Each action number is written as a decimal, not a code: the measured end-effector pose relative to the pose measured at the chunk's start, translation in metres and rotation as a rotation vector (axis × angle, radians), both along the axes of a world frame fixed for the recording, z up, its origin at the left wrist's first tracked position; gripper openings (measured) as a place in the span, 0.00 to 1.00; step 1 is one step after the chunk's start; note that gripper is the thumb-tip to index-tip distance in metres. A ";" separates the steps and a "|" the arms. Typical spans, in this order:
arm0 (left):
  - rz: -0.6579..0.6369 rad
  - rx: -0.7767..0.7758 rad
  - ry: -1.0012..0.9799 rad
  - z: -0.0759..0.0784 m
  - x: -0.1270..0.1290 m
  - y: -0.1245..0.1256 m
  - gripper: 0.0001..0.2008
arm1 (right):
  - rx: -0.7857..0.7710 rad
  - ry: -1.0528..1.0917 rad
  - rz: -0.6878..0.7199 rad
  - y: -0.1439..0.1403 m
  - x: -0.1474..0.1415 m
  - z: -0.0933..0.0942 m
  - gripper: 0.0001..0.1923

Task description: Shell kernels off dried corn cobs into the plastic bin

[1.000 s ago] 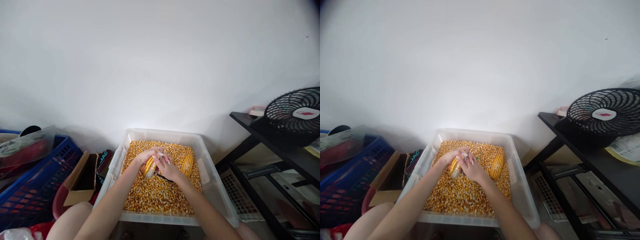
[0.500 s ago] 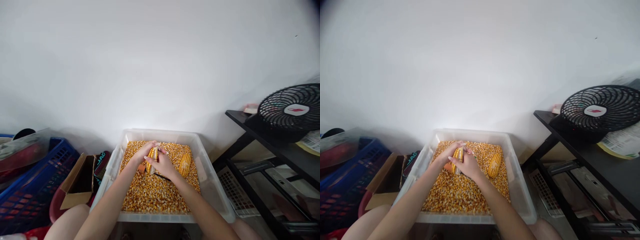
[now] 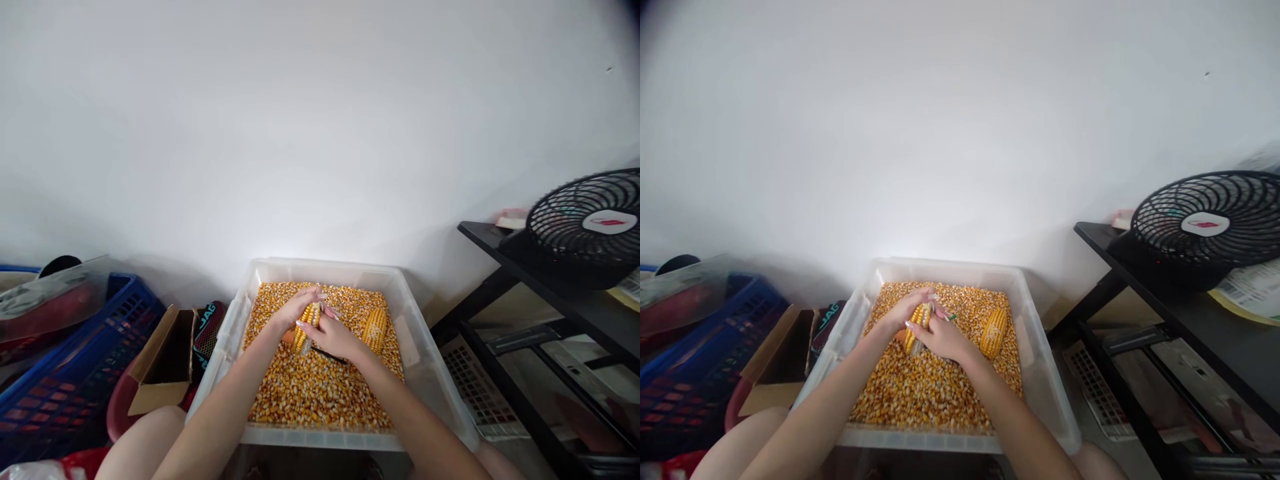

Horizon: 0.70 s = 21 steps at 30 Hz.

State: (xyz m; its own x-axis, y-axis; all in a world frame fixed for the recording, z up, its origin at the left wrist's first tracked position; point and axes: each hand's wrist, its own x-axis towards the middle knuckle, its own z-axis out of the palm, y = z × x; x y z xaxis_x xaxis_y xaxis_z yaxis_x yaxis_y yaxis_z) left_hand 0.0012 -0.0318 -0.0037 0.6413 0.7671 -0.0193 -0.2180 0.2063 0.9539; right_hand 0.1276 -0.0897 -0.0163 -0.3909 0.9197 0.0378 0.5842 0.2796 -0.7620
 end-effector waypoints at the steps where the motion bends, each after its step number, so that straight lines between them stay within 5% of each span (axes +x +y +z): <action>1: 0.000 -0.006 0.002 0.001 0.000 0.000 0.10 | -0.017 -0.003 0.002 0.000 0.000 0.001 0.20; 12: 0.014 -0.043 -0.013 0.002 0.000 0.000 0.08 | -0.110 0.017 0.034 0.003 0.004 0.003 0.23; 16: 0.180 -0.045 0.006 0.004 0.002 0.006 0.09 | -0.066 0.143 -0.010 0.006 0.001 0.006 0.24; 21: 0.417 -0.246 0.034 0.001 0.005 0.016 0.13 | -0.124 0.174 -0.015 0.006 -0.004 0.004 0.25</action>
